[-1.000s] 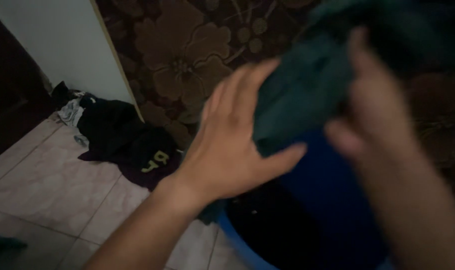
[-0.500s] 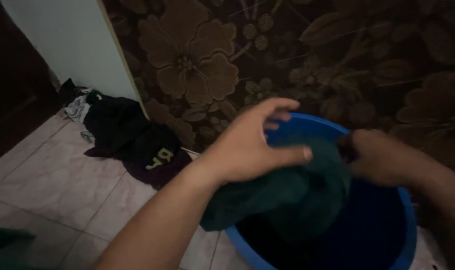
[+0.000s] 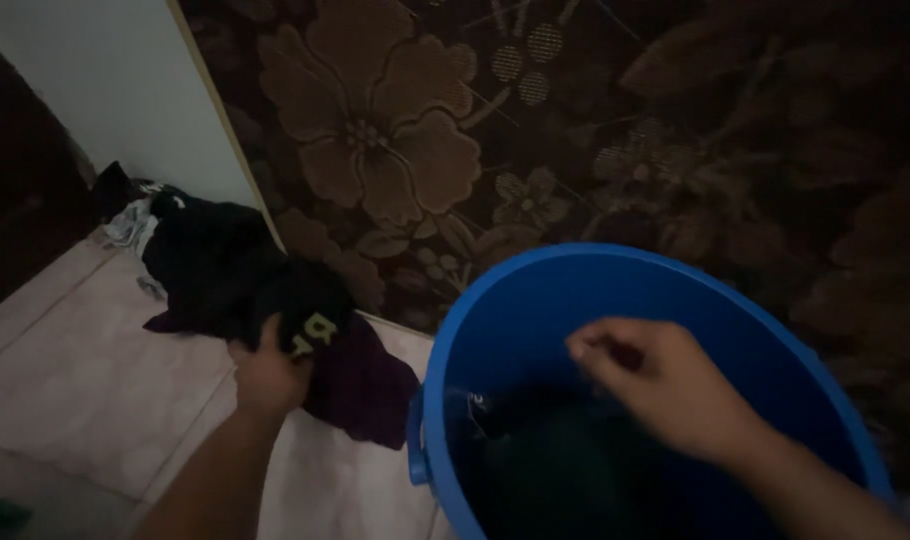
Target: The person picks up clothes, organizes items into a bucket and stool, and sorts through papers and a wallet.
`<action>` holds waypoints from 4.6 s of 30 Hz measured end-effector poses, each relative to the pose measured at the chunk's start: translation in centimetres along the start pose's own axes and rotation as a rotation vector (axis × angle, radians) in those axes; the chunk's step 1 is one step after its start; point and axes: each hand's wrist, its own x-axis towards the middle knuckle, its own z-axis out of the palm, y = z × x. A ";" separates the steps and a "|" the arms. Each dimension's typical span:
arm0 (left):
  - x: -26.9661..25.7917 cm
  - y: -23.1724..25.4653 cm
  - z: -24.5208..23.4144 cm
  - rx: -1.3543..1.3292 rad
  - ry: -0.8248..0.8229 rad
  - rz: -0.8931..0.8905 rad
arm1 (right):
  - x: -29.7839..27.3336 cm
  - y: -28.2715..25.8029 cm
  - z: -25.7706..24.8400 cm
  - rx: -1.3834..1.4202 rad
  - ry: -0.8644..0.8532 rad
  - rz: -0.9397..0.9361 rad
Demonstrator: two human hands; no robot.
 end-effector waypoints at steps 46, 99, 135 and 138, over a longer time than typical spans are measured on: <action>-14.9 7.0 -6.1 -0.889 -0.809 0.085 | -0.7 -2.8 1.2 1.428 -0.102 0.031; -8.0 14.9 -9.5 -1.388 -0.444 0.088 | -5.9 0.5 -4.9 -0.107 0.039 -0.426; -4.8 2.2 3.3 -0.962 0.069 -0.289 | -2.0 -7.8 6.0 0.255 0.019 -0.324; -6.9 6.8 -4.3 -1.315 -0.177 -0.484 | -1.5 -11.0 7.2 0.209 -0.047 -0.391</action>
